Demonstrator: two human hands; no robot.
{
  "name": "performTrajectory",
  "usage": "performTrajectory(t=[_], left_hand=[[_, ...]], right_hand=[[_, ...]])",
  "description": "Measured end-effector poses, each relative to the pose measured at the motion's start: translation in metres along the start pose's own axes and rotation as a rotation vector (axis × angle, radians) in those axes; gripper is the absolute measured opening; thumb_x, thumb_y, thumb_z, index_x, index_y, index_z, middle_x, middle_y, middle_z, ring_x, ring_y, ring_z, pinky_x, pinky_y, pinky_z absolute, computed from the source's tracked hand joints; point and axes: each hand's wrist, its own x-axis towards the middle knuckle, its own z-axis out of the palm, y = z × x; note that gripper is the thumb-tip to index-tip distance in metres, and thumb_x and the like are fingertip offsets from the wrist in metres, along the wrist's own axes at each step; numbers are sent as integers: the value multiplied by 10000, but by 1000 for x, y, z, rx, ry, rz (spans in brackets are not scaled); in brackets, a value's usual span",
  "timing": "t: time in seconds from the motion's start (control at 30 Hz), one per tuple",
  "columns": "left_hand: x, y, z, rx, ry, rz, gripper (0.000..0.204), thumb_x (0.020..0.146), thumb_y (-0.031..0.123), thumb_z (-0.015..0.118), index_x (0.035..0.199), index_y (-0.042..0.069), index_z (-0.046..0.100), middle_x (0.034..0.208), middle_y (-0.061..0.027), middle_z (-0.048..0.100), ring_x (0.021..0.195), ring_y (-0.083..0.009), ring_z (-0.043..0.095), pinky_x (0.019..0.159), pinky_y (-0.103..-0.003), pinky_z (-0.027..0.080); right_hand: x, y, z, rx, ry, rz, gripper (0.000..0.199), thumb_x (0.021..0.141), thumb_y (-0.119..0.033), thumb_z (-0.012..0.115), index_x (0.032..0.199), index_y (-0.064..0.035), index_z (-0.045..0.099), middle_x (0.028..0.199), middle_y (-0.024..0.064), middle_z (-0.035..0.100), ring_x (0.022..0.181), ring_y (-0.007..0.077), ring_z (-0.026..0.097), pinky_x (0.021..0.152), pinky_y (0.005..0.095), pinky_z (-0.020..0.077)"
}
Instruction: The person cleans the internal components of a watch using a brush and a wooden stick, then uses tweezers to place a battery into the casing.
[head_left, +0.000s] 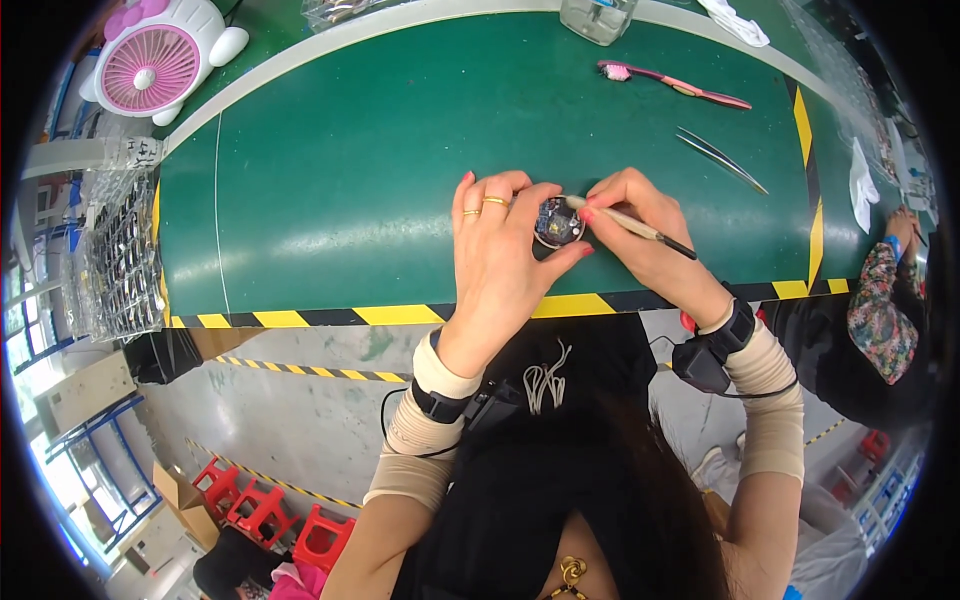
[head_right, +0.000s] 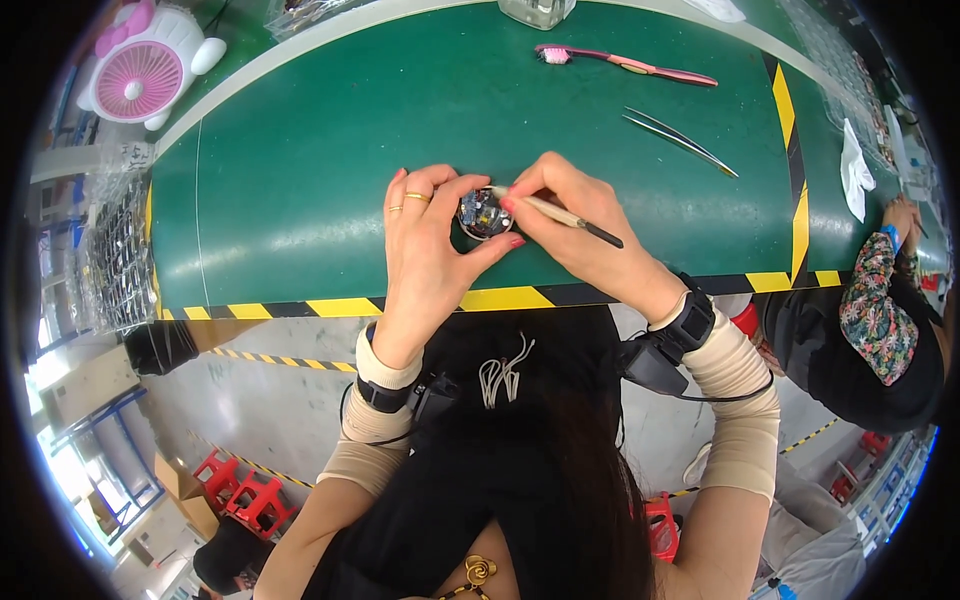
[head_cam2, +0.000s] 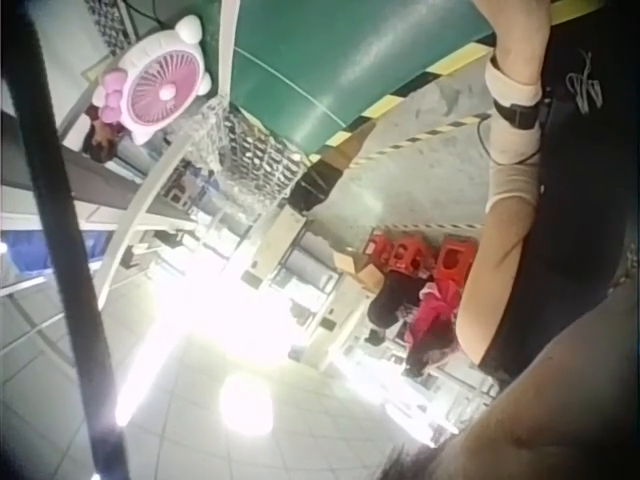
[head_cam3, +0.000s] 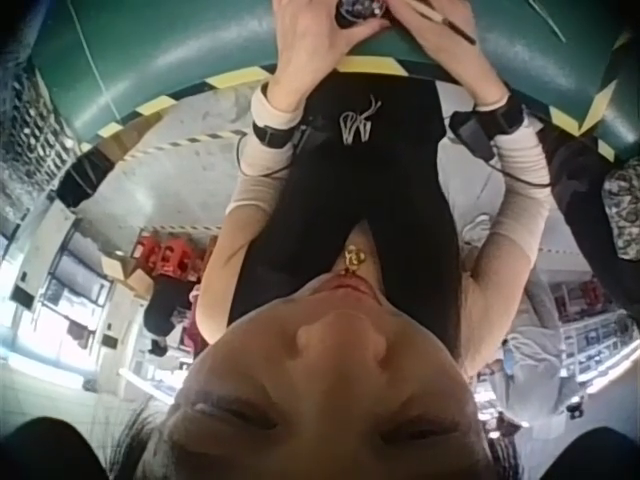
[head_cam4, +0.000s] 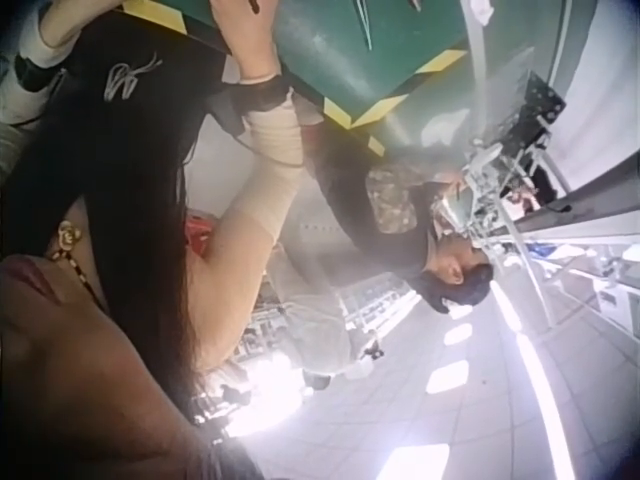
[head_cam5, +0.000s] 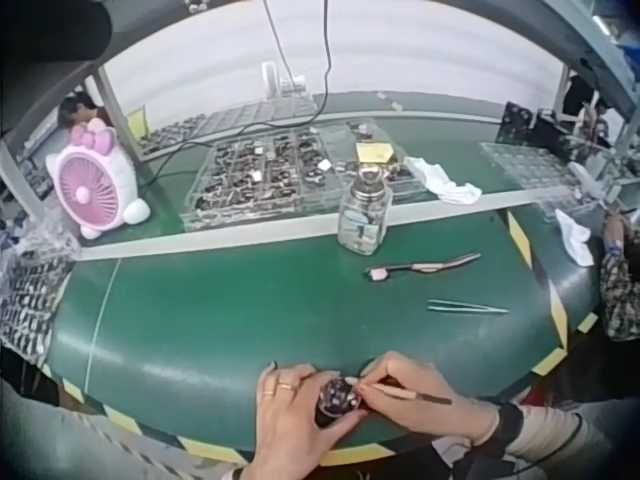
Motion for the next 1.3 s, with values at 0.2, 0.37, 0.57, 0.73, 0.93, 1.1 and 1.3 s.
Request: performTrajectory(t=[0.2, 0.37, 0.57, 0.73, 0.93, 1.1, 1.3], left_hand=[[1, 0, 1, 6, -5, 3, 565, 607, 216, 907, 1086, 59, 652, 1090, -80, 547, 1089, -289, 527, 1110, -550, 309], [5, 1, -4, 37, -25, 7, 552, 623, 243, 908, 1084, 68, 661, 1123, -93, 537, 1116, -305, 524, 1117, -532, 311], [7, 0, -4, 21, -32, 7, 559, 613, 247, 911, 1078, 67, 657, 1182, -103, 542, 1169, -326, 504, 1118, -534, 308], [5, -2, -2, 16, -30, 25, 557, 608, 242, 911, 1073, 67, 659, 1209, -104, 549, 1179, -324, 505, 1115, -531, 311], [6, -2, -2, 17, -21, 17, 547, 603, 237, 911, 1060, 68, 662, 1190, -97, 556, 1167, -312, 515, 1109, -518, 315], [5, -3, -2, 15, -15, 25, 543, 599, 235, 912, 1051, 64, 664, 1171, -91, 564, 1158, -304, 522, 1106, -509, 319], [8, -2, -2, 12, -6, 31, 543, 592, 230, 914, 1044, 60, 666, 1154, -87, 570, 1151, -302, 525, 1099, -508, 328]], right_hand=[[0, 0, 2, 79, 0, -6, 133, 922, -117, 692, 937, -34, 588, 835, 51, 633, 729, 118, 596, 638, 274, 474], [2, 1, 2, 6, 43, -50, 135, 923, -117, 692, 941, -34, 587, 840, 52, 635, 732, 123, 601, 641, 278, 477], [1, -1, -1, 17, -13, -8, 125, 910, -60, 693, 950, -34, 578, 908, 59, 638, 804, 122, 603, 709, 271, 489], [-1, 3, 2, 8, 41, -26, 133, 929, -114, 684, 956, -32, 583, 854, 53, 630, 727, 121, 591, 645, 277, 477], [0, -1, -1, 18, -25, -34, 117, 925, -76, 677, 960, -28, 576, 891, 59, 629, 764, 120, 591, 673, 269, 477], [-3, -5, -4, 4, -114, -30, 119, 912, -19, 677, 957, -29, 568, 949, 67, 637, 829, 123, 604, 724, 260, 490], [0, -4, -2, 13, -49, -16, 117, 914, -21, 676, 952, -30, 567, 951, 68, 634, 823, 115, 599, 714, 260, 490]])
